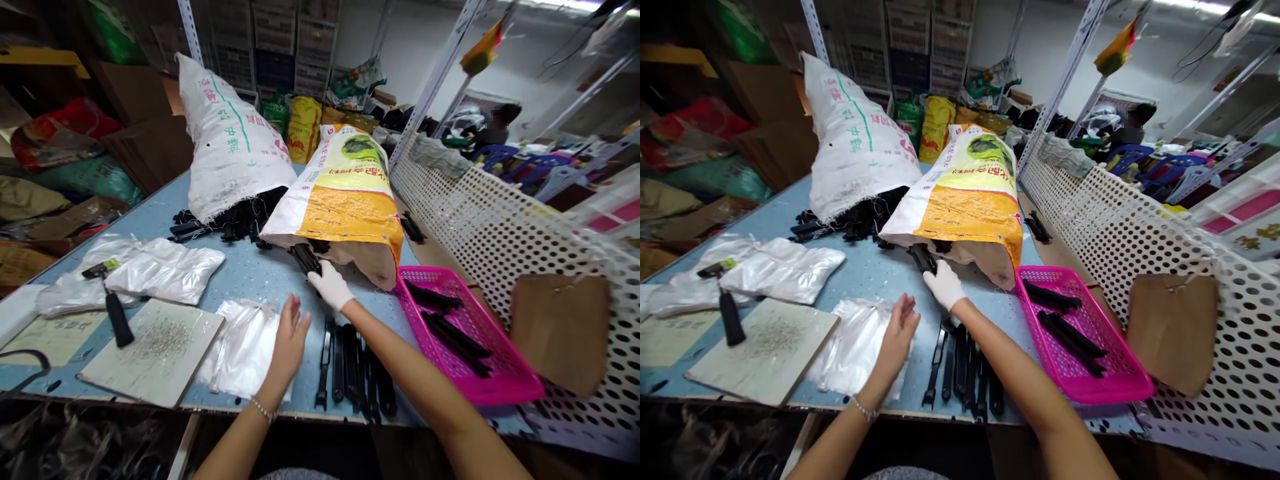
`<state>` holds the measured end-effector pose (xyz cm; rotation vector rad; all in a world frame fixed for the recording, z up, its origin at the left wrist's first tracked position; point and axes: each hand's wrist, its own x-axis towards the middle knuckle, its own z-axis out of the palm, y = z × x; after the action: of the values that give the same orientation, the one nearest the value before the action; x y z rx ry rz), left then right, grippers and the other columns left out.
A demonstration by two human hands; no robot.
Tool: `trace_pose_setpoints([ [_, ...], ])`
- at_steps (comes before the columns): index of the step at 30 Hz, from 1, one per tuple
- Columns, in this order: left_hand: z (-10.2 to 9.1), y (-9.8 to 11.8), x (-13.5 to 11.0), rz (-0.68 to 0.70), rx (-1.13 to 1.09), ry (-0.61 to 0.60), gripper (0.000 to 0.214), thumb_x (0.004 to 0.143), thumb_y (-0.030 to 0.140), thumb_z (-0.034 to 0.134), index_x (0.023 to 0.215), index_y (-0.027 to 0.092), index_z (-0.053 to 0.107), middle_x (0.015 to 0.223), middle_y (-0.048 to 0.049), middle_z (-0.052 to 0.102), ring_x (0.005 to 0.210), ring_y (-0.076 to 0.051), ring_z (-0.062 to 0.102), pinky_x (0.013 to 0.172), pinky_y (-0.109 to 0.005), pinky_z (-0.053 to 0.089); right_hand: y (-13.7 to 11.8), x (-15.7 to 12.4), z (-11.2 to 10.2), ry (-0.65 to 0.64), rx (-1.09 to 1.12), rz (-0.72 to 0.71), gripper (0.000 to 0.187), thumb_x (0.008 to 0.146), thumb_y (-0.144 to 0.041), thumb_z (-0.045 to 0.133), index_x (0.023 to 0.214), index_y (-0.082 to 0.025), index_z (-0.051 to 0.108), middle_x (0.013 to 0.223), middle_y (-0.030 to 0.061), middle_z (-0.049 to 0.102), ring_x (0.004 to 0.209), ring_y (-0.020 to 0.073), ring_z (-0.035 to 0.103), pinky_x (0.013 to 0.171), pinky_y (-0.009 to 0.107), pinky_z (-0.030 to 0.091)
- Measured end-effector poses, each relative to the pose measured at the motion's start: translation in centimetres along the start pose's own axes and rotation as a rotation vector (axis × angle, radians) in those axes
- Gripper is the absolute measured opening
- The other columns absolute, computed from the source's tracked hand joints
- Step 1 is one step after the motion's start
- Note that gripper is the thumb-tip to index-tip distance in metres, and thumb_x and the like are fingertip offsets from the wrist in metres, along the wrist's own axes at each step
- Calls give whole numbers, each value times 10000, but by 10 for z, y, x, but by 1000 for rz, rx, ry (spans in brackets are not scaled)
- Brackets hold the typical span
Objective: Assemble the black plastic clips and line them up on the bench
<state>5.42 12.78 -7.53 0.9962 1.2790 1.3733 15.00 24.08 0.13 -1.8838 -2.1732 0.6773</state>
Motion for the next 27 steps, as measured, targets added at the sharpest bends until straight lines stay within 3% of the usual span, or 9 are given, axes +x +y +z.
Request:
trace_pose_setpoints([
  [2, -11, 24, 10, 2, -84, 42, 796, 902, 475, 576, 1535, 233, 157, 1507, -164, 401, 1383, -274, 421, 1130, -446, 359, 2, -40, 4, 24, 70, -166, 388, 936, -390, 481, 1270, -194, 498, 1204, 107, 630, 1106, 225, 602, 909, 304, 456],
  [5, -19, 57, 3, -3, -119, -33, 733, 893, 460, 600, 1512, 292, 244, 1347, -103, 544, 1105, -222, 608, 953, -370, 503, 11, -88, -5, 91, 233, -518, 276, 959, -361, 472, 1179, -215, 550, 1095, 75, 647, 1003, 202, 613, 884, 307, 464],
  [8, -22, 78, -22, -67, -183, -203, 729, 894, 429, 605, 1516, 365, 229, 1216, -58, 586, 695, -114, 587, 656, -264, 525, 19, -104, -28, 275, 209, -559, 265, 1009, -364, 387, 1130, -202, 557, 1027, 76, 638, 942, 199, 601, 856, 309, 453],
  [10, -24, 86, -39, -117, -207, -293, 774, 898, 436, 603, 1531, 409, 157, 1182, -47, 587, 606, -90, 537, 577, -245, 495, 20, -101, -44, 323, 33, -579, 301, 1009, -398, 378, 1092, -182, 570, 998, 97, 621, 936, 222, 580, 846, 324, 433],
  [14, -26, 92, -58, -212, -224, -372, 705, 935, 529, 511, 1536, 409, 164, 1074, -47, 607, 560, -98, 539, 513, -241, 470, 18, -88, -56, 156, -199, -652, 376, 1009, -446, 355, 885, -183, 593, 844, 77, 592, 814, 214, 550, 747, 302, 397],
  [18, -26, 92, -54, -261, -261, -310, 684, 924, 584, 500, 1523, 396, 229, 965, -28, 606, 535, -91, 533, 491, -223, 460, 16, -89, -50, -23, 63, -573, 378, 1028, -413, 315, 824, -198, 549, 743, 9, 562, 685, 152, 516, 655, 249, 374],
  [22, -26, 93, -42, -305, -405, -226, 645, 919, 602, 497, 1494, 391, 294, 937, -20, 611, 545, -90, 538, 493, -211, 455, 11, -118, -45, -199, 84, -642, 376, 1033, -402, 311, 847, -198, 566, 759, 2, 593, 694, 144, 540, 662, 243, 379],
  [25, -24, 93, -41, -308, -397, -212, 647, 909, 617, 504, 1479, 366, 328, 890, -12, 615, 579, -102, 551, 506, -200, 444, 4, -144, -37, -226, -107, -742, 309, 1001, -390, 379, 909, -185, 592, 828, 44, 636, 717, 168, 563, 663, 264, 376],
  [27, -20, 88, -44, -276, -320, -180, 642, 896, 608, 536, 1454, 340, 366, 889, -9, 620, 596, -103, 550, 527, -200, 442, 0, -155, -26, -229, -157, -701, 295, 979, -367, 398, 857, -174, 585, 797, 57, 628, 669, 165, 544, 636, 267, 369],
])
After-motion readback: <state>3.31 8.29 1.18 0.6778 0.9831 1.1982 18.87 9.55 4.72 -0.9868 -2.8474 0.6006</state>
